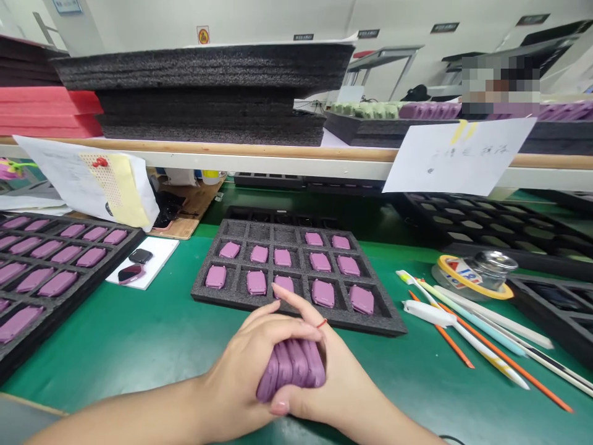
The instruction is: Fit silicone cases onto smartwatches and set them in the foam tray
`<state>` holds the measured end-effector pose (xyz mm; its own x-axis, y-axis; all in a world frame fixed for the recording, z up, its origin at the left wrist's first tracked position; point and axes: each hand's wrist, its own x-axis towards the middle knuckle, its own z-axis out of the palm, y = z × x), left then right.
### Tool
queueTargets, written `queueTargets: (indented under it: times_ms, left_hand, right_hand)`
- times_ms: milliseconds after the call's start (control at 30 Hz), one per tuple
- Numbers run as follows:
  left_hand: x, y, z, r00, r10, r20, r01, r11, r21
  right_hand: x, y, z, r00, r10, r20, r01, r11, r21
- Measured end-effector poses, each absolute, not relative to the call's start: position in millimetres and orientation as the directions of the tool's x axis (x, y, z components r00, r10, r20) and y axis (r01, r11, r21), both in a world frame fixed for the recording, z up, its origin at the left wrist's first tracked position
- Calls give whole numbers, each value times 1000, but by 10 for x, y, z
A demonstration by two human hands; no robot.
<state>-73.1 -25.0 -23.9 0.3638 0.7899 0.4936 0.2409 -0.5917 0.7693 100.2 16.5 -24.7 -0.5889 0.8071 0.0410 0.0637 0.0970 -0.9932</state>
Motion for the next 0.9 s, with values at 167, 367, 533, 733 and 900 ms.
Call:
queueTargets:
  times_ms: [167, 367, 533, 733, 900]
  left_hand:
    - [-732, -250, -315, 374, 798, 473, 298, -587, 753]
    - [-648, -269, -227, 297, 940, 169, 110, -209, 972]
    - [-608, -210, -90, 436, 897, -69, -267, 202, 942]
    - [-623, -178, -98, 418, 896, -150, -275, 282, 919]
    - [-583, -167, -102, 422, 895, -145, -297, 288, 910]
  right_hand:
    - [1028, 149, -239, -520, 804, 288, 83, 383, -920]
    - [1043, 172, -248, -491, 737, 464, -19, 523, -852]
    - [1071, 211, -269, -526, 625, 577, 35, 694, -719]
    - [1089, 223, -308, -572, 599, 560, 16, 691, -723]
    - [1087, 227, -315, -628, 572, 527, 53, 707, -705]
